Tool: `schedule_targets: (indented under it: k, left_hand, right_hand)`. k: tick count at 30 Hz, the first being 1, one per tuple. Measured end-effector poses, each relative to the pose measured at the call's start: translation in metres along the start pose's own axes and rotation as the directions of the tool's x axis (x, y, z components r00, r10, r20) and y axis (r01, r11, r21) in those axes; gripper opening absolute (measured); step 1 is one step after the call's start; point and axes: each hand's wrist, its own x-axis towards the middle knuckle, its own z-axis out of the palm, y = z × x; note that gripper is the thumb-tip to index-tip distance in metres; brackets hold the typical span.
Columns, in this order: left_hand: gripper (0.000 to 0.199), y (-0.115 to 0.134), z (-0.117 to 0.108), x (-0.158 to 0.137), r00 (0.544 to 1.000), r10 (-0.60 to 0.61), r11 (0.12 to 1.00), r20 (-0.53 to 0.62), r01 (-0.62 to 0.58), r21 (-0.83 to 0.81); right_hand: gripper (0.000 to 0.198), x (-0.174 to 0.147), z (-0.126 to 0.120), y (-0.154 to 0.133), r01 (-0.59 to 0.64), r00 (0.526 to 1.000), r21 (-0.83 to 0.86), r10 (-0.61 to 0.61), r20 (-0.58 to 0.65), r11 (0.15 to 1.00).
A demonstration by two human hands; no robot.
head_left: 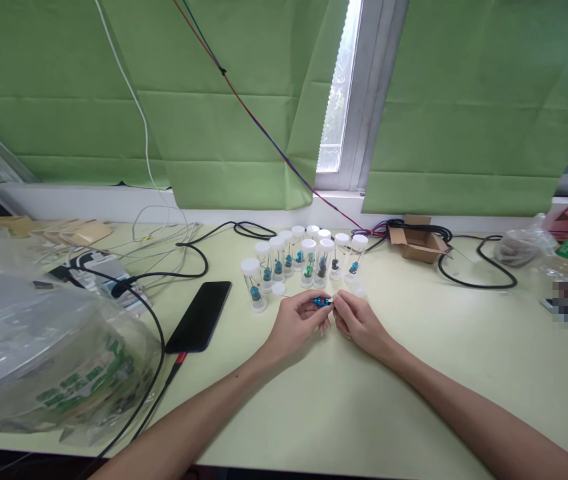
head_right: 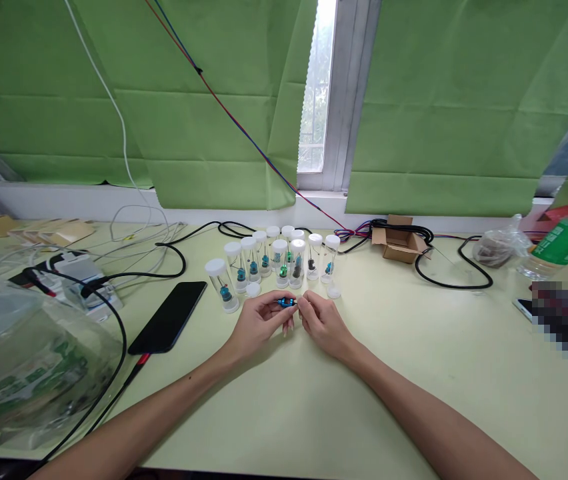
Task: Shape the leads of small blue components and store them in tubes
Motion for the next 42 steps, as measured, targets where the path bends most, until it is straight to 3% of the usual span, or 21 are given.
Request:
schedule_targets:
  k: [25,30,35,42]
  left_hand:
    - [0.023,-0.003,0.001,-0.003,0.999,0.035,0.997,-0.015,-0.033,0.075]
    - [0.026,-0.002,0.001,-0.001,0.999,0.006,1.0,-0.043,-0.006,-0.007]
    - [0.028,0.001,-0.001,0.002,0.994,-0.026,0.999,-0.109,0.022,-0.043]
    - [0.024,0.0,-0.002,0.003,0.995,-0.035,0.998,-0.096,0.03,-0.055]
  right_hand:
    - [0.065,0.002,0.001,0.005,-0.052,0.998,-0.104,0.046,-0.052,0.993]
    - [0.053,0.001,0.002,0.001,-0.003,0.995,-0.082,-0.005,-0.099,0.997]
    - [0.029,0.0,0.001,-0.005,0.014,0.999,-0.061,-0.017,-0.05,0.998]
    - [0.024,-0.001,0.001,-0.005,0.047,0.998,-0.081,-0.049,-0.027,0.996]
